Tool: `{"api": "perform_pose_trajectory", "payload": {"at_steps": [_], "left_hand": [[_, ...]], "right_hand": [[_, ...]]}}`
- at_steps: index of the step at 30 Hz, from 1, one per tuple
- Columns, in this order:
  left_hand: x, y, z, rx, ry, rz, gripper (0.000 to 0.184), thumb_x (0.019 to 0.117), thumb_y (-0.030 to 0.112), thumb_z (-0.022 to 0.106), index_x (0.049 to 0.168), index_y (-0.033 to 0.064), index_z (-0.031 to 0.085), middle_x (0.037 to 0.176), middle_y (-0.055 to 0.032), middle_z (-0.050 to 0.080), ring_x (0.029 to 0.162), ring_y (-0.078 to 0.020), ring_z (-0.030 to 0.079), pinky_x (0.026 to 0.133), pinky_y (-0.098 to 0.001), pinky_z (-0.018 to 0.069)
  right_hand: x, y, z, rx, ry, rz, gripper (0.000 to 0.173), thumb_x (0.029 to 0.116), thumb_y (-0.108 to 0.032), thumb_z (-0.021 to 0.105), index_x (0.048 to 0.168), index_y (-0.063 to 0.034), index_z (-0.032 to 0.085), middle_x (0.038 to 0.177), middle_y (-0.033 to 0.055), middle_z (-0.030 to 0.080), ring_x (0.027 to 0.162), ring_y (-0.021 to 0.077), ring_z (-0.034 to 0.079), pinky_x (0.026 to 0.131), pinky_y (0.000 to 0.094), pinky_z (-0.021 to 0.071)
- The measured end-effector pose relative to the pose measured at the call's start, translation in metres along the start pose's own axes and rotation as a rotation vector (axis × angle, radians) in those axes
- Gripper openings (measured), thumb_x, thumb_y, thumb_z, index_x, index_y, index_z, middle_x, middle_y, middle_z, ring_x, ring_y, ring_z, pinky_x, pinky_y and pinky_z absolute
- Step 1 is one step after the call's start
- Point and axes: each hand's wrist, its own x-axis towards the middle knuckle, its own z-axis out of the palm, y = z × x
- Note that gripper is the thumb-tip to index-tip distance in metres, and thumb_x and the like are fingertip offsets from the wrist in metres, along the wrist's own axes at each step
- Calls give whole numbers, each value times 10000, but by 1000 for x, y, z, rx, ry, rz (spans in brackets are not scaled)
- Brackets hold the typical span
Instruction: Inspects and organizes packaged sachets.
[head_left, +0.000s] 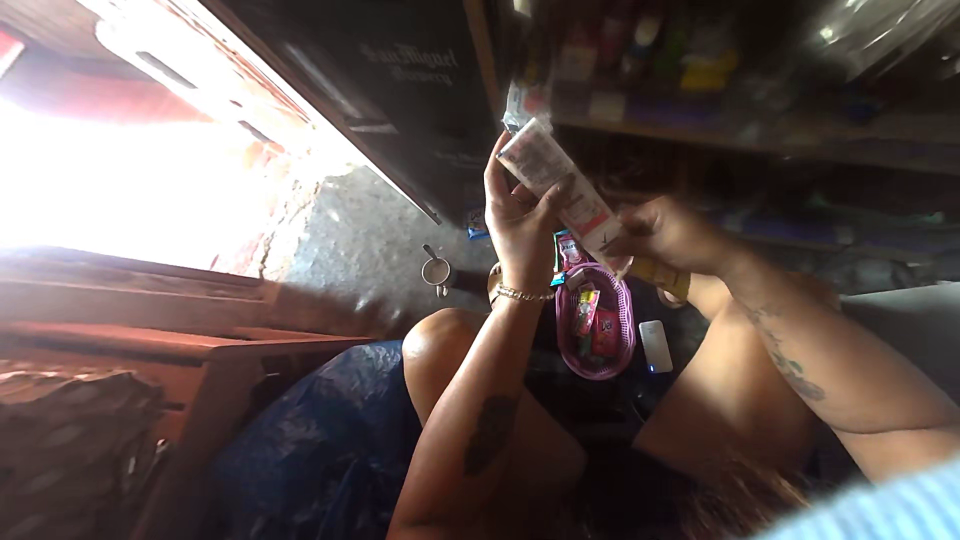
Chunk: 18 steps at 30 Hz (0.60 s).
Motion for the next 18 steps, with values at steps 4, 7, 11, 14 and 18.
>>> {"api": "perform_pose_trajectory", "payload": {"at_steps": [4, 7, 11, 14, 18], "left_hand": [[-1, 2, 1, 16, -3, 35, 806, 893, -96, 681, 1562, 37, 251, 1108, -134, 707, 878, -210, 743, 758, -361, 642], [0, 2, 2, 37, 28, 43, 759, 949, -29, 660, 1574, 42, 234, 1156, -135, 683, 917, -197, 733, 791, -365, 636], [2, 0, -1, 124, 31, 105, 431, 1050, 93, 547, 1452, -1, 425, 1142, -80, 680, 917, -146, 716, 777, -340, 627], [5, 0, -3, 187, 119, 152, 178, 1074, 135, 510, 1140, 36, 643, 898, 11, 730, 778, -91, 719, 687, -300, 625], [12, 9, -9, 145, 263, -4, 261, 1088, 233, 504, 985, 65, 674, 799, -15, 699, 700, -120, 696, 658, -319, 617]], "right_hand": [[0, -1, -2, -27, -14, 2, 90, 933, -88, 735, 865, -33, 711, 709, 1, 679, 608, 21, 628, 574, 173, 531], [-1, -3, -3, -25, -28, 13, 85, 930, -84, 737, 867, -36, 706, 701, -7, 666, 603, 13, 618, 572, 164, 525], [-2, -4, -4, -80, -40, 14, 124, 930, -98, 738, 827, -44, 696, 674, -10, 648, 584, 7, 600, 553, 162, 506], [-4, -8, -5, -172, -66, 39, 129, 919, -107, 754, 822, -43, 699, 666, -22, 620, 578, -10, 559, 553, 150, 470], [-3, -9, -6, -251, -194, 189, 136, 937, -151, 748, 862, -42, 721, 708, 6, 656, 619, 30, 596, 603, 203, 503]]}}
